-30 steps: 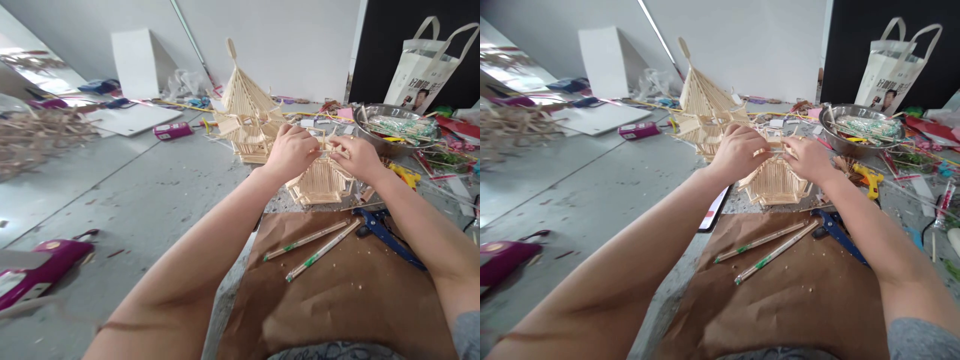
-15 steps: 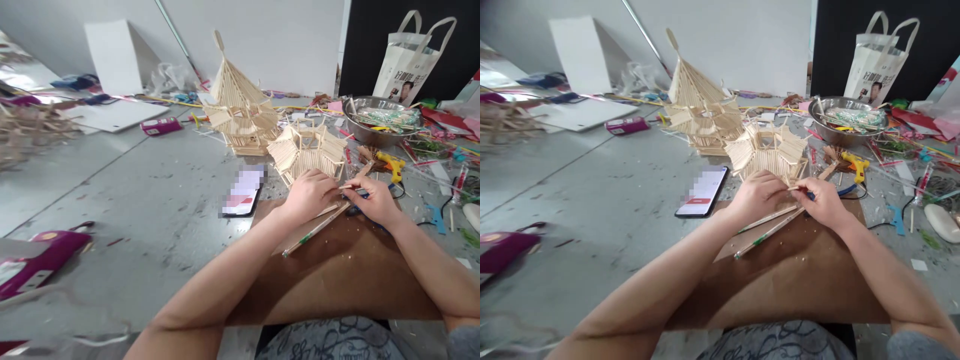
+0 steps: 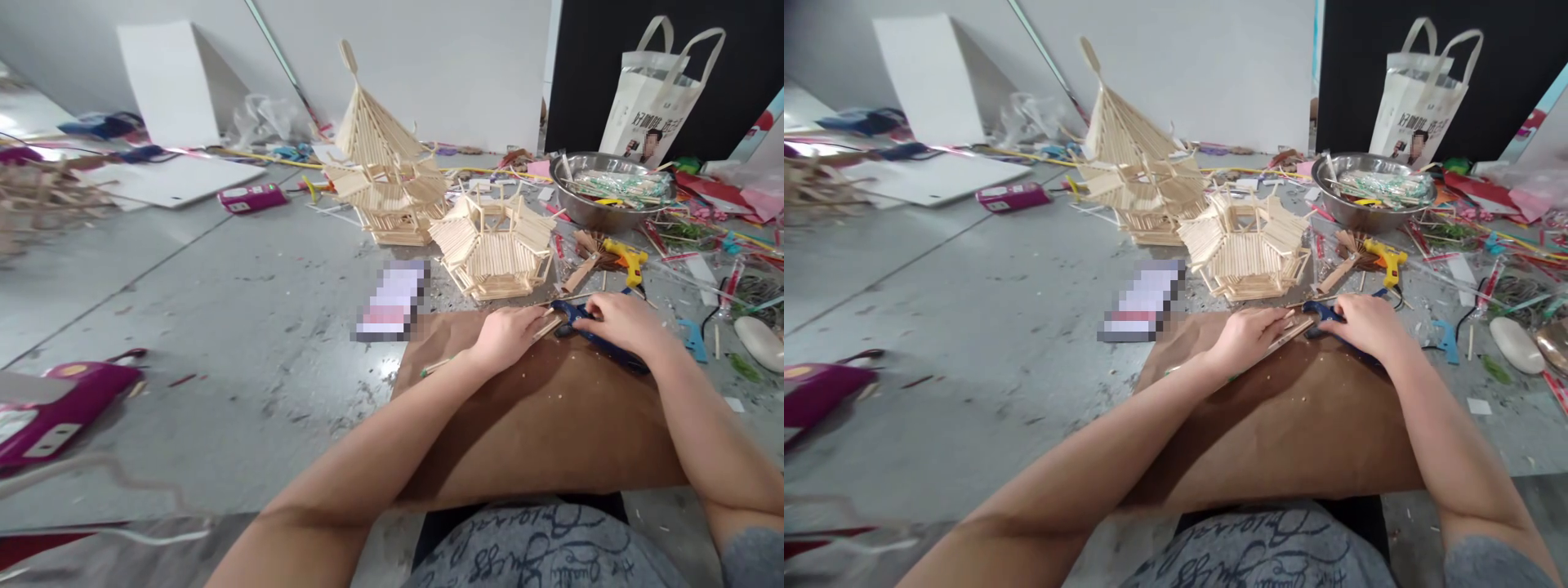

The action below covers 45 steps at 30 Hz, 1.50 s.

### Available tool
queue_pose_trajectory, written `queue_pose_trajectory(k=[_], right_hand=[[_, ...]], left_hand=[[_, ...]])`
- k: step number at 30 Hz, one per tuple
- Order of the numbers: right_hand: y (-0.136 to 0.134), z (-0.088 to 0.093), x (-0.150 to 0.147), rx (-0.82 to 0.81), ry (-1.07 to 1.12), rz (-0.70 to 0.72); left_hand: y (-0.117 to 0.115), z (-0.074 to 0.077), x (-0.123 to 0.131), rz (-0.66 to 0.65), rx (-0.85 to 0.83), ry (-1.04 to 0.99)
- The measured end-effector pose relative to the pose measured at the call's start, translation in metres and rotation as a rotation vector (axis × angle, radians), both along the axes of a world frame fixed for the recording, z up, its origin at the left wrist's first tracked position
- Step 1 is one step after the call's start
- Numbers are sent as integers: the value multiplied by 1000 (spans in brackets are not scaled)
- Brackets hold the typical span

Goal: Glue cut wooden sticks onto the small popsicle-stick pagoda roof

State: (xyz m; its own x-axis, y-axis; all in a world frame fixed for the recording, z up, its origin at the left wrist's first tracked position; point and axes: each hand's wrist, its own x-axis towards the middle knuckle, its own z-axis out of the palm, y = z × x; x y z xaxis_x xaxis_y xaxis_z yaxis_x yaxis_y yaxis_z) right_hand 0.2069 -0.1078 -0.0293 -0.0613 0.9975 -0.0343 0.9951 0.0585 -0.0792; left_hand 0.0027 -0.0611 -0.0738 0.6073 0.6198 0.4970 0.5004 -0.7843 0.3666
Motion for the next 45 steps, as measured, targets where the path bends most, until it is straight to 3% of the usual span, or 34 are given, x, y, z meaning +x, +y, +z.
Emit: queue_pose_trajectory(k=[4, 10, 15, 21, 23, 27, 30, 35, 42, 45], right_hand=[[-1, 0, 8, -318, -244, -77], [2, -5, 9, -294, -229, -41], [4, -2, 25, -156, -5, -103], [-1, 14, 34, 204, 410, -197], [-5, 17, 31, 188, 603, -184], [-11, 13, 18, -32, 1125, -112], [-9, 4, 6, -55, 1363, -98], [-3, -7, 1, 44, 1314, -132], [-11, -5, -13, -171, 1378, 30], [-9, -5, -13, -15, 1279, 58]], left_hand=[[0, -1, -3, 7, -160, -24], [3, 0, -3, -27, -246, -62], [4, 2, -3, -22, -296, -220], [5, 4, -3, -153, -282, -384], [4, 5, -2, -213, -285, -383], [2, 8, -2, -284, -317, -384], [1, 7, -2, -307, -376, -378], [-6, 3, 2, -282, -526, -386], [-14, 8, 8, -416, -597, -414], [-10, 7, 5, -372, -539, -401]])
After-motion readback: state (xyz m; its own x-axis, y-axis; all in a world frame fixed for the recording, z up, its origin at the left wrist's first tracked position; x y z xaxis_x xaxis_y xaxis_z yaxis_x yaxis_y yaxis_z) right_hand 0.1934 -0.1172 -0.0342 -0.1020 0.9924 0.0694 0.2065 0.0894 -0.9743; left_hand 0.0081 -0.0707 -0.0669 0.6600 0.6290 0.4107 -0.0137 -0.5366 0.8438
